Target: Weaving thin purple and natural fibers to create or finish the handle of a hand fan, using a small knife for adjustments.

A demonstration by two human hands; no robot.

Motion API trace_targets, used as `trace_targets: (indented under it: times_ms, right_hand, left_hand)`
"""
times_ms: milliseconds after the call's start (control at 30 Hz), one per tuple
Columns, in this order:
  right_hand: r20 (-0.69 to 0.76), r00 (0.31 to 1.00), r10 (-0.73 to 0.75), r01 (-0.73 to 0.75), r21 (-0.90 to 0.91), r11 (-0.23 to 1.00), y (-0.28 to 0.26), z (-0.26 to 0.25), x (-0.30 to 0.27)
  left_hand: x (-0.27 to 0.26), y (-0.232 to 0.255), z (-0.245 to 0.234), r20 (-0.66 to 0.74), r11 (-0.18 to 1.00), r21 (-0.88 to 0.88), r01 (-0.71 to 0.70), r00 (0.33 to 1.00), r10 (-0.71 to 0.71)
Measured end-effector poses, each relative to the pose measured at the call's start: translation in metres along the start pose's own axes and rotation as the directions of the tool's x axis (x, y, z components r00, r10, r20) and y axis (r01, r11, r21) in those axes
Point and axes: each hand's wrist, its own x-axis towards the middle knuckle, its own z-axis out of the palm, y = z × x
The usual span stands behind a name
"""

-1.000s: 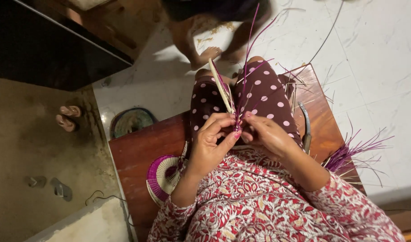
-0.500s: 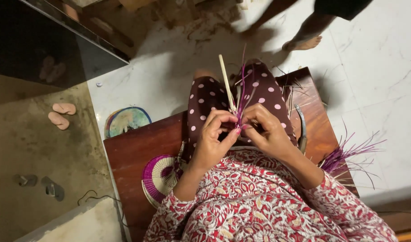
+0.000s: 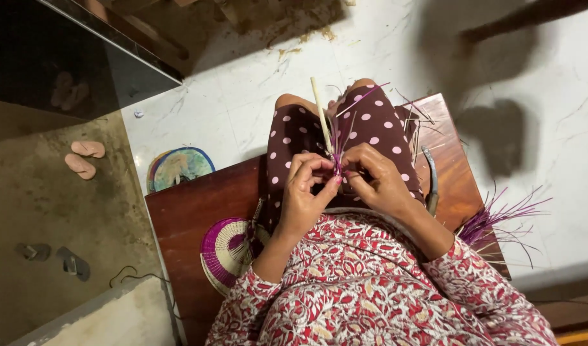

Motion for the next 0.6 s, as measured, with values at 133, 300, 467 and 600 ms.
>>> trace_targets:
  times_ms: [133,300,467,600]
  right_hand:
    - [0.005,1.0,0.005,-0.005,0.018,1.0,-0.003,0.0,0.003]
    - [0.042,0.997,0.065,-0.07,0.148,0.986,0.005,-0.001,-0.004]
    - [0.121,0.973,0.194,-0.223,0.314,0.923,0.005,-0.006,-0.001]
    - [0.178,0.934,0.31,-0.357,0.441,0.823,-0.008,-0.008,0.0]
  left_hand:
    - [-0.002,-0.005,0.003,-0.003,0.999,-0.036,0.009,1.0,-0.01]
    - [-0.005,-0.017,0.008,0.019,0.976,-0.199,0.094,0.996,-0.092]
    - [-0.003,-0.015,0.006,-0.011,0.992,-0.102,0.069,0.997,-0.071]
    - [-0.002,-0.011,0.005,-0.015,0.994,-0.093,0.059,0.998,-0.061]
